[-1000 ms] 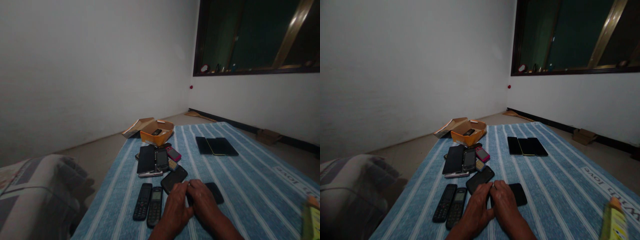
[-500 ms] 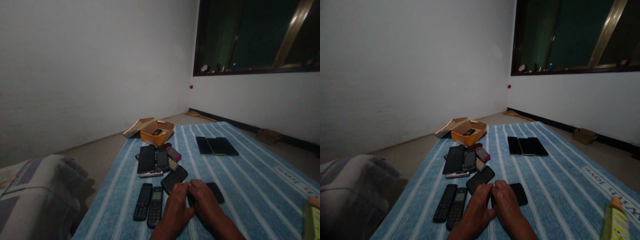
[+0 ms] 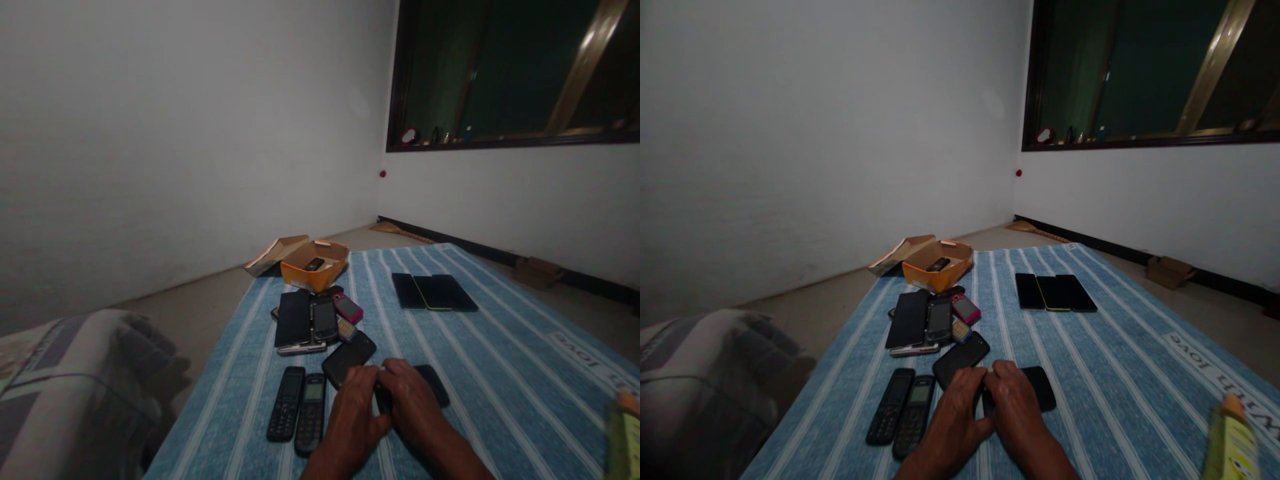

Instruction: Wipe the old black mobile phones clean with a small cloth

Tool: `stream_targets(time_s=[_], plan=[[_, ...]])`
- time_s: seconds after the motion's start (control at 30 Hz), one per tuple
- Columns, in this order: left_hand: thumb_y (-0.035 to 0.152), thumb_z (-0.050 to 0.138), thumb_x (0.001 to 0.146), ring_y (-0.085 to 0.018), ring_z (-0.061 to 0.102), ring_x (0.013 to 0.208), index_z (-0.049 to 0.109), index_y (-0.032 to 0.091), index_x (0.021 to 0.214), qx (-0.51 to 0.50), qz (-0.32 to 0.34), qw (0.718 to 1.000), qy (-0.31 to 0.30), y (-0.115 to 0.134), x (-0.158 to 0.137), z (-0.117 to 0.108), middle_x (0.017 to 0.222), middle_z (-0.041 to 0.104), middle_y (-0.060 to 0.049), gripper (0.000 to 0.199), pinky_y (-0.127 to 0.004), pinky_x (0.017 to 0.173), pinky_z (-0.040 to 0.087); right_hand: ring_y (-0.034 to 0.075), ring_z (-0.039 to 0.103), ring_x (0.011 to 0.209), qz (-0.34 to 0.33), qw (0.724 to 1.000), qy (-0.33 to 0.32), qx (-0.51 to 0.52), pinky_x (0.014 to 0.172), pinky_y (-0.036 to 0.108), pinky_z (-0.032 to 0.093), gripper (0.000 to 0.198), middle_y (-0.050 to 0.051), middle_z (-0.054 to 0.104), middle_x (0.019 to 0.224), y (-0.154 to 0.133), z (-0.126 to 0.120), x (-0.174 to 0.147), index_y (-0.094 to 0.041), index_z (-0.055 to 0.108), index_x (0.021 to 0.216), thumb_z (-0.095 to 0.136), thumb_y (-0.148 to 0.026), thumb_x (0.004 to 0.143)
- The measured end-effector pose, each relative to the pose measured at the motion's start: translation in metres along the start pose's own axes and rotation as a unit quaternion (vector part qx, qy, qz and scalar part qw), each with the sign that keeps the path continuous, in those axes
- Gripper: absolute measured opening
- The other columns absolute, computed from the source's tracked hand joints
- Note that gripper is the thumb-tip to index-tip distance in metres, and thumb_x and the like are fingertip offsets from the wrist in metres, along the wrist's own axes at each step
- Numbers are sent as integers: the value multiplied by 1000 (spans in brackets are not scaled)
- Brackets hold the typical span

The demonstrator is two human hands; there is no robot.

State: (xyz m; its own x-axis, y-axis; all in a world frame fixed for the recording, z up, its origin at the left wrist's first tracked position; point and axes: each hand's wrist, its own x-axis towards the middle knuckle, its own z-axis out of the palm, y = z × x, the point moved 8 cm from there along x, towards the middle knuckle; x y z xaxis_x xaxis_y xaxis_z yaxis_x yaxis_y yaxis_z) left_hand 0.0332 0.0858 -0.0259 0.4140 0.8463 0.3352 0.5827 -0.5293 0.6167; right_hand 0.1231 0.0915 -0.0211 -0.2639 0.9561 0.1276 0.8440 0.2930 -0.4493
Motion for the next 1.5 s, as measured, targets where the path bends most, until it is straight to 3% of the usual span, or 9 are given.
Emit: stream_targets(time_s=[0.4, 0.7, 0.9, 1.07, 1.2, 1.5], plan=[[10, 68, 65, -27, 54, 99, 55, 18, 102, 16, -48, 998, -34, 3, 1, -3, 100, 62, -6, 40, -41, 85, 47, 21, 55, 102, 27, 999, 12, -35, 88, 28, 36, 36, 8, 65, 103, 18, -11, -2, -20, 71, 101, 43, -2, 85], [11, 71, 64, -30, 56, 106, 53, 18, 116, 38, -25, 999, -25, -3, -2, 0, 110, 62, -9, 56, -48, 91, 48, 23, 55, 95, 77, 993, 22, -91, 81, 29, 38, 42, 10, 64, 98, 47, -23, -3, -18, 71, 99, 41, 4, 79], [14, 73, 64, -35, 54, 118, 44, 14, 133, 50, -10, 999, -4, -14, -5, 10, 125, 60, -16, 75, -57, 104, 42, 22, 55, 98, 40, 997, 6, -63, 85, 29, 38, 34, 9, 65, 100, 16, -11, -1, -17, 70, 97, 43, 0, 86], [16, 67, 73, -34, 50, 128, 32, 20, 144, 35, 12, 999, 18, -16, -8, 9, 136, 55, -16, 79, -58, 106, 40, 19, 54, 99, -32, 999, 18, -22, 87, 29, 37, 31, 7, 65, 104, -13, 3, 2, -20, 67, 113, 48, -7, 92], [18, 65, 76, -34, 46, 132, 32, 18, 145, 32, 15, 999, 9, -15, -8, 8, 141, 50, -19, 77, -59, 109, 37, 20, 54, 98, -36, 999, 9, -21, 86, 29, 38, 29, 6, 65, 104, -18, 4, 3, -22, 67, 114, 49, -10, 93], [21, 67, 77, -34, 49, 129, 36, 16, 143, 35, 23, 999, 9, -18, -8, 9, 137, 54, -19, 74, -57, 106, 41, 20, 54, 102, -48, 999, -7, -1, 87, 29, 38, 30, 5, 65, 109, -23, 1, 1, -24, 67, 116, 50, -13, 94]])
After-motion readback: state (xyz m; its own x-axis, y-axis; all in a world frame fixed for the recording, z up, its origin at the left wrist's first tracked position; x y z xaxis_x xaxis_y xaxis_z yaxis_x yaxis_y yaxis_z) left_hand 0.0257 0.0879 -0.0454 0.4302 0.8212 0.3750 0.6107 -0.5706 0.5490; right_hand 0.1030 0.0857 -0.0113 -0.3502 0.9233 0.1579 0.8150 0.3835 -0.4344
